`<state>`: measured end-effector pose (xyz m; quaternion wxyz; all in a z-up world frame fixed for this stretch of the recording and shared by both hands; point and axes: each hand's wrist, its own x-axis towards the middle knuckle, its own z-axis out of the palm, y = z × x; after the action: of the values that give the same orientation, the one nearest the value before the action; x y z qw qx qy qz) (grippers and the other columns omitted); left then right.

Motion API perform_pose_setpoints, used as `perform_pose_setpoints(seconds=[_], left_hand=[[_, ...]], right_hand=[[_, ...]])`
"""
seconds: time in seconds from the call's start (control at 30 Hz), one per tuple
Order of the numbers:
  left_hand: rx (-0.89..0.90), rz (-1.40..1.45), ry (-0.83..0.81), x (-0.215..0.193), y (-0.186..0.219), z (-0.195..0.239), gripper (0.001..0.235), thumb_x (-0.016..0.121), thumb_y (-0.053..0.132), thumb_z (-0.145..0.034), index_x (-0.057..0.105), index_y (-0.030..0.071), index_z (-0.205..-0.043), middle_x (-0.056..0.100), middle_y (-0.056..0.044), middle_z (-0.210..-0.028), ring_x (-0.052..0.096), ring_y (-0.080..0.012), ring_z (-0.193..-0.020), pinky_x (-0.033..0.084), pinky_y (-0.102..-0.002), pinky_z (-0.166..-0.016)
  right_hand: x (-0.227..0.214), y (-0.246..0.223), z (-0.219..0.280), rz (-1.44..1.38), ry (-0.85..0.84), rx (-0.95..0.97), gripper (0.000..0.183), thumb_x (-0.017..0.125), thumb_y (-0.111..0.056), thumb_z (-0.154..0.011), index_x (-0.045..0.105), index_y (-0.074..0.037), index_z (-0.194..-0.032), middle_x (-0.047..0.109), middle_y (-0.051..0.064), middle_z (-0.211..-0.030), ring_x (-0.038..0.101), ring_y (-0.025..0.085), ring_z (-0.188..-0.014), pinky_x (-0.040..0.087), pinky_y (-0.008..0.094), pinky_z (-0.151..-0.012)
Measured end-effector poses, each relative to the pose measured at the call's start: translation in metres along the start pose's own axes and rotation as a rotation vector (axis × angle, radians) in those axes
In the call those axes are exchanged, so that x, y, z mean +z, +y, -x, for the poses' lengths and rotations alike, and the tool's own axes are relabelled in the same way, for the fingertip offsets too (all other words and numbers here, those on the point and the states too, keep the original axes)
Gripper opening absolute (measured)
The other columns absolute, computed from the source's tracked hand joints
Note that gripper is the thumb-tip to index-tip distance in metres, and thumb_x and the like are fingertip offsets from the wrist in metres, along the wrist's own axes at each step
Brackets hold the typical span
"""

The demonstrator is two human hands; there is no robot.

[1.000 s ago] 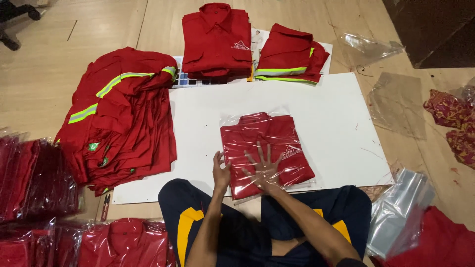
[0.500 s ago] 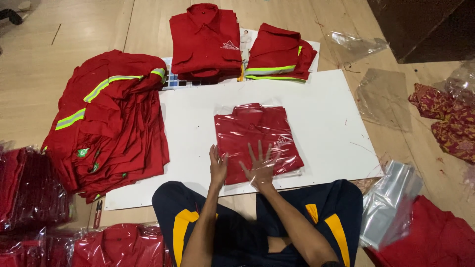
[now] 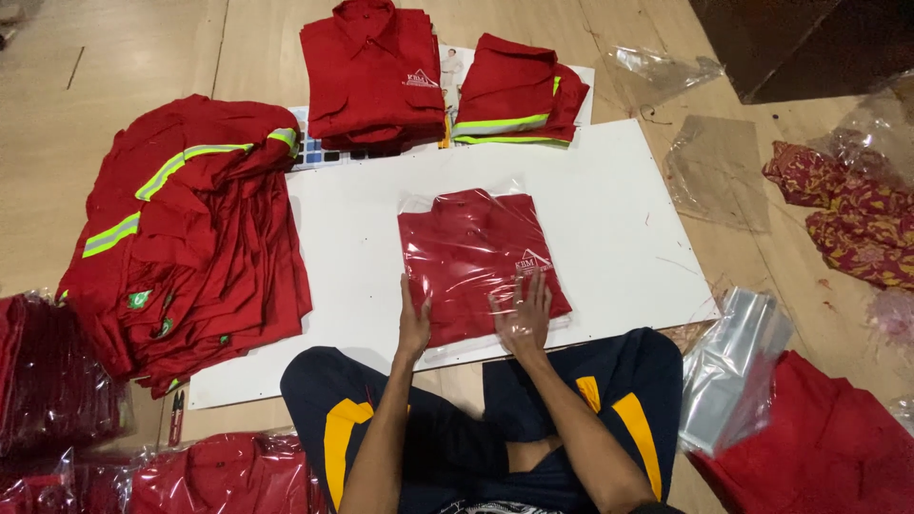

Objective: The person folds a red shirt and places it into a clear plastic bag, smoothing the bag to remove air. They then fold a pair of red pants with reflective stripes and place them into another plastic bag, smoothing it as well. Finally, they pick up a red jacket and begin to fold it.

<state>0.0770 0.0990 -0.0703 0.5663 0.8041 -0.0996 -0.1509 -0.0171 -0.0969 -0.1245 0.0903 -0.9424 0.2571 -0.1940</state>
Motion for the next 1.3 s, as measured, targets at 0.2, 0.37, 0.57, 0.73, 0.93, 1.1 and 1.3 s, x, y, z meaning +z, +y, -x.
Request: perform_pose_setpoints(seconds=[0.2,0.37,0.57,0.73,0.93,1.1,1.3], left_hand=[[-0.063,0.455,0.076,-0.012,0.040,0.016,0.073,0.050,-0.001,-0.101,0.014,0.009,-0.163,0.016,-0.025,-0.167,0.012,-0.0456,-0.153,0.017,-0.059,-0.123],[-0.127,0.577,0.096,-0.018,0.045,0.019,0.078,0.059,-0.001,-0.097,0.018,0.011,-0.162,0.018,-0.023,-0.168,0.017,-0.0410,-0.155,0.024,-0.054,-0.123],[-0.088,0.275,0.253,-0.006,0.005,0.004,0.078,0.077,0.005,-0.089,0.035,0.015,-0.153,0.047,-0.019,-0.146,0.048,-0.0382,-0.138,0.040,-0.051,-0.118],[-0.303,-0.270,0.366,0.001,-0.102,-0.032,0.061,0.085,0.043,-0.082,0.063,0.004,-0.124,0.066,-0.015,-0.101,0.069,-0.0381,-0.105,0.059,-0.049,-0.084],[-0.524,-0.045,0.296,0.003,-0.100,-0.031,0.050,0.093,0.033,-0.075,0.074,0.013,-0.117,0.078,-0.007,-0.095,0.076,-0.0292,-0.088,0.063,-0.043,-0.059],[-0.421,0.325,0.169,-0.018,0.053,0.023,0.040,0.081,0.025,-0.087,0.074,0.003,-0.120,0.076,-0.020,-0.107,0.071,-0.0272,-0.101,0.058,-0.043,-0.079],[-0.451,0.441,0.044,-0.017,0.053,0.035,0.050,0.069,0.020,-0.097,0.059,-0.003,-0.140,0.065,-0.027,-0.131,0.060,-0.0349,-0.126,0.048,-0.046,-0.104]], right_hand=[[-0.026,-0.012,0.007,0.001,0.000,-0.033,0.070,0.048,-0.053,-0.102,0.034,-0.015,-0.159,0.021,0.019,-0.170,0.020,0.034,-0.157,0.018,0.046,-0.125],[-0.073,-0.029,0.008,-0.029,-0.141,-0.167,0.050,0.047,-0.036,-0.104,0.064,0.005,-0.127,0.061,0.031,-0.134,0.050,0.039,-0.139,0.020,0.052,-0.126],[-0.104,0.004,0.010,-0.302,-1.069,-0.025,0.038,0.059,-0.034,-0.091,0.076,-0.003,-0.105,0.075,0.024,-0.100,0.072,0.041,-0.105,0.057,0.051,-0.087],[-0.051,0.112,-0.048,-0.281,-0.639,0.331,0.036,0.064,-0.041,-0.092,0.075,-0.014,-0.114,0.076,0.015,-0.102,0.074,0.033,-0.103,0.059,0.047,-0.084],[-0.037,0.114,-0.041,-0.681,-0.609,0.487,0.054,0.071,-0.044,-0.095,0.068,-0.005,-0.132,0.074,0.023,-0.114,0.069,0.037,-0.112,0.056,0.048,-0.090],[-0.049,0.114,-0.044,-0.879,-0.574,0.554,0.043,0.066,-0.017,-0.097,0.064,0.011,-0.129,0.072,0.029,-0.112,0.067,0.037,-0.103,0.056,0.044,-0.081],[0.006,0.150,-0.030,-0.572,-0.478,0.673,0.050,0.092,-0.033,-0.075,0.077,-0.003,-0.114,0.078,0.018,-0.099,0.074,0.036,-0.100,0.061,0.044,-0.080]])
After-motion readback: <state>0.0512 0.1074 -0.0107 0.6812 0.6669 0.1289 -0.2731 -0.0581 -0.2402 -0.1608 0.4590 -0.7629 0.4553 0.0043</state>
